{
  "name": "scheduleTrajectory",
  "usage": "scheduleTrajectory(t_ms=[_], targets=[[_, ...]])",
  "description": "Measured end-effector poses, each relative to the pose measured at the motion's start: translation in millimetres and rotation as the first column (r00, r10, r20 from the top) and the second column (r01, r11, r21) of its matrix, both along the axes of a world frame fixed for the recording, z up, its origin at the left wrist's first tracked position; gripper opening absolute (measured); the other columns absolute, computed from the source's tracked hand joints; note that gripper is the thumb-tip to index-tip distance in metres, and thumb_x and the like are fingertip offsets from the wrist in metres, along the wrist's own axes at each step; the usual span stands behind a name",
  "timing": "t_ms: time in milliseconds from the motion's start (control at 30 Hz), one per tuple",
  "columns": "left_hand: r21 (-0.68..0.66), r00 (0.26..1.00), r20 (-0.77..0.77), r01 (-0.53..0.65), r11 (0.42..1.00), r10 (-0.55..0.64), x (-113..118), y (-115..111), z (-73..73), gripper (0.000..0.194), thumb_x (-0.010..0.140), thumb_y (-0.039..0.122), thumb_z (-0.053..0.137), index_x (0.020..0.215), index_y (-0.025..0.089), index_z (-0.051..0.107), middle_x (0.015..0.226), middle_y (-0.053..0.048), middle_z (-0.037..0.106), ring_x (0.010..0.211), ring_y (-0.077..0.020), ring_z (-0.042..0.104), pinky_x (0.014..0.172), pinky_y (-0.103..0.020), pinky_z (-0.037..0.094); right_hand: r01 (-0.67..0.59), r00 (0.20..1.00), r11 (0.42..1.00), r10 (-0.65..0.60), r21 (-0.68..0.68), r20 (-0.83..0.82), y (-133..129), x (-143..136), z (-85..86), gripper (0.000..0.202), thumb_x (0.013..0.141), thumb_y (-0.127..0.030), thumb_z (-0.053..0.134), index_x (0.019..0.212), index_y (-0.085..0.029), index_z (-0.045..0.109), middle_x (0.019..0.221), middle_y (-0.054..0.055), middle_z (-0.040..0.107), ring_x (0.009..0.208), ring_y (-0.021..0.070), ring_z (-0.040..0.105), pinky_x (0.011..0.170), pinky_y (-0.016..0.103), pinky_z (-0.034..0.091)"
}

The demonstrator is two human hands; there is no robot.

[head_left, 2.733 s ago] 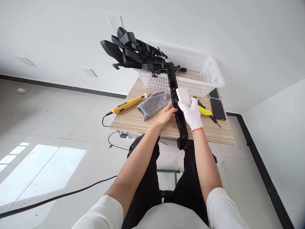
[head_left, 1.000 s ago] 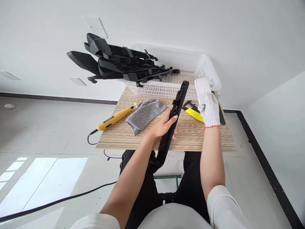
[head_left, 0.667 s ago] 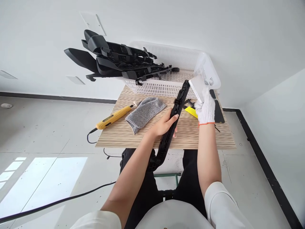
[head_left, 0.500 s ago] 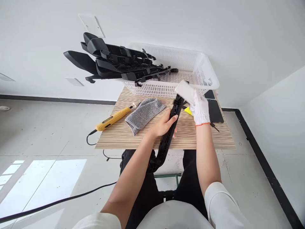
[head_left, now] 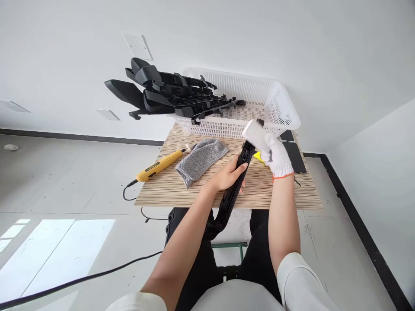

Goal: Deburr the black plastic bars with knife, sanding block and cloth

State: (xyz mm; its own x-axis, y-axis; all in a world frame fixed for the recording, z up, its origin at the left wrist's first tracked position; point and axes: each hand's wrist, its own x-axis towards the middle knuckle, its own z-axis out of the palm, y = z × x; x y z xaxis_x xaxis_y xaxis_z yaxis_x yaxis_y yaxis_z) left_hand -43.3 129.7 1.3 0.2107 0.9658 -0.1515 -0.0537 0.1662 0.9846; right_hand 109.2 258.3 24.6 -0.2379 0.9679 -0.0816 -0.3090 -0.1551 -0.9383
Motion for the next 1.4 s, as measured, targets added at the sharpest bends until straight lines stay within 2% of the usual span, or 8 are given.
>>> scheduleTrajectory(t_ms=[167, 333, 500, 667, 867, 1033, 1233, 1400], targets=[[0.038, 1.0, -0.017, -0.007, 0.999, 0.007, -4.8, 4.1, 3.9, 0.043, 0.094, 0.06, 0.05, 0.109, 0.023, 0.034, 0.061, 0.004, 0.061, 0.042, -0.0173, 0.062, 0.041, -0.027, 0.053, 0.428, 0.901, 0.903, -0.424, 0.029, -0.098, 5.1, -5.1, -1.5, 0.041, 0.078, -0.057, 0.07, 0.082, -0.023, 0.047, 0.051, -0.011, 0.033, 0.039, 0.0038, 0.034, 0.036, 0.017, 0.028], [0.037, 1.0, 0.008, -0.018, 0.999, 0.018, -5.7, 5.7, 5.1, 0.041, 0.095, 0.058, 0.051, 0.11, 0.023, 0.035, 0.059, 0.004, 0.059, 0.042, -0.016, 0.06, 0.041, -0.026, 0.053, 0.089, 0.996, 0.996, -0.089, -0.003, 0.018, 0.3, -7.5, -2.2, 0.043, 0.07, -0.054, 0.079, 0.083, -0.021, 0.055, 0.056, -0.009, 0.043, 0.041, 0.0034, 0.036, 0.035, 0.017, 0.029], [0.057, 1.0, 0.004, -0.029, 0.998, 0.029, -3.5, 0.8, 0.8, 0.043, 0.094, 0.059, 0.05, 0.112, 0.023, 0.035, 0.059, 0.005, 0.06, 0.042, -0.0165, 0.06, 0.042, -0.029, 0.055, 0.44, 0.887, 0.897, -0.44, -0.035, -0.138, -7.8, -11.0, -6.3, 0.042, 0.073, -0.056, 0.076, 0.082, -0.022, 0.053, 0.053, -0.01, 0.037, 0.041, 0.0027, 0.033, 0.038, 0.015, 0.033], [0.034, 0.999, 0.005, -0.044, 0.998, 0.044, -1.0, -8.1, -6.6, 0.045, 0.094, 0.059, 0.051, 0.116, 0.023, 0.036, 0.059, 0.004, 0.06, 0.042, -0.0171, 0.06, 0.042, -0.029, 0.054, 0.07, 0.998, 0.998, -0.07, -0.005, 0.005, -23.0, -6.5, -13.2, 0.042, 0.07, -0.053, 0.079, 0.082, -0.021, 0.057, 0.056, -0.007, 0.044, 0.043, 0.004, 0.036, 0.036, 0.016, 0.032], [0.05, 0.998, 0.042, -0.055, 0.997, 0.053, 1.5, -10.8, -10.4, 0.048, 0.094, 0.058, 0.052, 0.122, 0.022, 0.036, 0.056, 0.005, 0.059, 0.039, -0.0176, 0.059, 0.04, -0.03, 0.054, 0.527, 0.814, 0.802, -0.571, 0.281, 0.103, -35.9, -7.7, -18.9, 0.039, 0.082, -0.06, 0.062, 0.091, -0.023, 0.053, 0.06, -0.007, 0.046, 0.043, 0.0074, 0.047, 0.038, 0.019, 0.039], [0.047, 0.995, 0.054, -0.081, 0.996, 0.078, 2.6, -13.3, -9.9, 0.049, 0.093, 0.057, 0.053, 0.123, 0.021, 0.037, 0.057, 0.004, 0.059, 0.041, -0.0172, 0.059, 0.043, -0.031, 0.055, 0.181, 0.955, 0.968, -0.215, 0.173, 0.204, -43.0, -12.8, -22.4, 0.049, 0.082, -0.069, 0.056, 0.069, -0.024, 0.042, 0.051, -0.007, 0.035, 0.032, 0.0085, 0.03, 0.032, 0.024, 0.025], [0.078, 0.992, 0.059, -0.12, 0.99, 0.115, 6.3, -17.3, -11.1, 0.047, 0.092, 0.055, 0.055, 0.121, 0.021, 0.039, 0.056, 0.005, 0.057, 0.041, -0.0162, 0.058, 0.042, -0.03, 0.055, 0.354, 0.677, 0.737, -0.627, 0.576, 0.386, -51.1, -12.8, -26.9, 0.049, 0.09, -0.061, 0.048, 0.061, -0.021, 0.048, 0.059, 0.001, 0.048, 0.062, 0.0148, 0.05, 0.057, 0.023, 0.037], [0.071, 0.991, 0.032, -0.129, 0.989, 0.127, 8.0, -21.8, -16.5, 0.045, 0.093, 0.056, 0.053, 0.118, 0.021, 0.041, 0.058, 0.003, 0.059, 0.042, -0.017, 0.059, 0.042, -0.031, 0.055, 0.382, 0.635, 0.671, -0.69, 0.635, 0.348, -60.9, -5.5, -32.2, 0.04, 0.091, -0.056, 0.046, 0.072, -0.021, 0.053, 0.066, 0.003, 0.055, 0.067, 0.0172, 0.055, 0.059, 0.023, 0.037]])
